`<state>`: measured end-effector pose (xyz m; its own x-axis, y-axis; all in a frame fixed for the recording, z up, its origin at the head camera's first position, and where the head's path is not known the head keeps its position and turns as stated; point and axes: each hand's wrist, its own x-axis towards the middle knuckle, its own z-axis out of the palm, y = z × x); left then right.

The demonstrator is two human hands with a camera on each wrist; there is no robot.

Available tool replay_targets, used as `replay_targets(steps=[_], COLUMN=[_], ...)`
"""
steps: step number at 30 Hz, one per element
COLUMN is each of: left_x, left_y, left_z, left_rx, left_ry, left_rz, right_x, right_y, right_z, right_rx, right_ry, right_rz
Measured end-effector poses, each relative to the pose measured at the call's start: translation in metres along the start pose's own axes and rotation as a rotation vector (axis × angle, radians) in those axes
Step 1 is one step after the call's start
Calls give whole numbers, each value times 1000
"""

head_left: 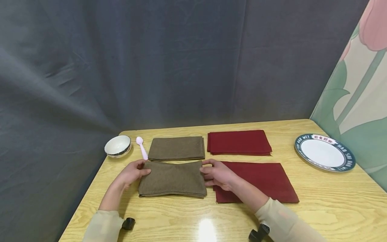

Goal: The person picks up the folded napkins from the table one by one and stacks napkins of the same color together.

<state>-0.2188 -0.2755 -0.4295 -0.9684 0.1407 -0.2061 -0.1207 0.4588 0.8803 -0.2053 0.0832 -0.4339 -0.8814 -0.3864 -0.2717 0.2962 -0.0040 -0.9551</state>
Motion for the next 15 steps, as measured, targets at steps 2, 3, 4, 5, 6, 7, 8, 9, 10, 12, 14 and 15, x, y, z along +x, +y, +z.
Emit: replay_targets(steps=[2,3,4,5,6,7,8,9,10,12,14,15], left_x=[0,0,0,0,0,1,1,1,1,2,3,3], left_y=[0,1,1,0,0,0,0,0,0,0,-1,-1], left_z=[0,0,0,-1,-1,-1,-1,0,0,1,2,2], left_rx=[-4,-12,-21,-28,-26,-24,-22,-19,-23,-32,-62,-77], left_ry=[8,8,3,1,0,0,1,6,9,17,10,5], left_rz=[-4,-6,-7,-8,-3,2,6,11,17,20,9,5], right_x=[1,2,3,3,4,5,5,6,7,8,10,11], right_y=[0,0,0,-1,-1,-1,-1,-1,0,0,1,1], right_z=[1,2,2,3,3,4,4,4,5,4,4,3], right_rx=[-18,-29,-40,-52,-59,-66,-72,-77,-78,-84,-93,-91], right_ry=[16,18,21,27,34,40,46,52,60,68,74,75], right_rz=[-3,-6,-4,-1,7,11,18,24,35,48,60,64])
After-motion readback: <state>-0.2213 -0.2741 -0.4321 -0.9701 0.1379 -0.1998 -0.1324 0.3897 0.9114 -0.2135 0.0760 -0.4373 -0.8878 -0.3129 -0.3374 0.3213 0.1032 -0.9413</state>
